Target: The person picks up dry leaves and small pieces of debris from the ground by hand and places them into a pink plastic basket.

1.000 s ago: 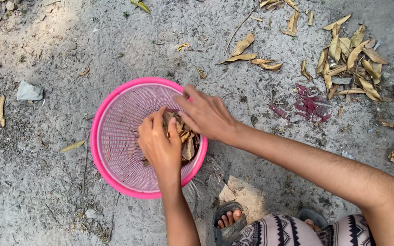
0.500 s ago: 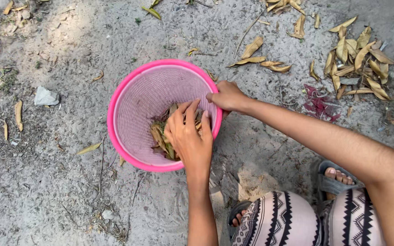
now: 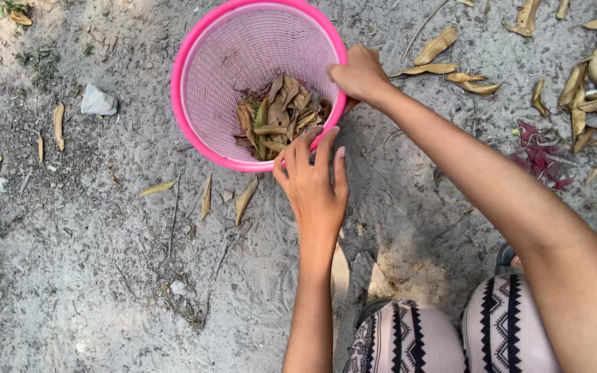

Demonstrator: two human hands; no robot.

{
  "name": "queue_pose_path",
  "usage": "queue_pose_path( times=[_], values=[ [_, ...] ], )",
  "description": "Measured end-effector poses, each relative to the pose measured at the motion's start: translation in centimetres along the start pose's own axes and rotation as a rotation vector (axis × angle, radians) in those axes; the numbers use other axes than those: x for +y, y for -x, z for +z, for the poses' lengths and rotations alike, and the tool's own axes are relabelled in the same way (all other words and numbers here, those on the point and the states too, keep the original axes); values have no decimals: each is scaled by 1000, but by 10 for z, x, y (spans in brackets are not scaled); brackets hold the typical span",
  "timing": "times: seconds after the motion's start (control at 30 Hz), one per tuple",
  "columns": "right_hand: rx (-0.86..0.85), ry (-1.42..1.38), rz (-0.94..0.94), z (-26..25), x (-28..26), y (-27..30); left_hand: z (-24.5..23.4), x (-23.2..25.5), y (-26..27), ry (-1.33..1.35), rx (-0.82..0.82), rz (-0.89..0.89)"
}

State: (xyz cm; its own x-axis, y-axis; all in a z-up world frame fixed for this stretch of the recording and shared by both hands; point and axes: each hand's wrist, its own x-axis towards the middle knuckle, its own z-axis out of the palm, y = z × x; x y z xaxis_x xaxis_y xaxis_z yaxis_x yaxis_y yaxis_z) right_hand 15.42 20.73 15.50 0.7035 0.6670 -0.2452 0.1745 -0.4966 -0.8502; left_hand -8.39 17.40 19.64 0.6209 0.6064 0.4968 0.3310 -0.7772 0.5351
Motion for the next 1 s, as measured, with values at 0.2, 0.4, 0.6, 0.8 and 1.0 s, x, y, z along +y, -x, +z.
queue_pose_path(
  times=[0.2,0.4,0.6,0.8,1.0],
  values=[
    [18,-1,-60,-27,11,6,27,12,2,-1,10,19],
    [218,399,-364,-36,11,10,33,5,25,24,25,17],
    [387,540,-956,12,-12,51,36,-64,66,-73,52,-162],
    [102,623,-1466,110,-33,107,45,-152,112,-222,-36,-459],
    [-125,747,-1627,179,-23,122,60,-240,146,-410,-50,-415]
  ],
)
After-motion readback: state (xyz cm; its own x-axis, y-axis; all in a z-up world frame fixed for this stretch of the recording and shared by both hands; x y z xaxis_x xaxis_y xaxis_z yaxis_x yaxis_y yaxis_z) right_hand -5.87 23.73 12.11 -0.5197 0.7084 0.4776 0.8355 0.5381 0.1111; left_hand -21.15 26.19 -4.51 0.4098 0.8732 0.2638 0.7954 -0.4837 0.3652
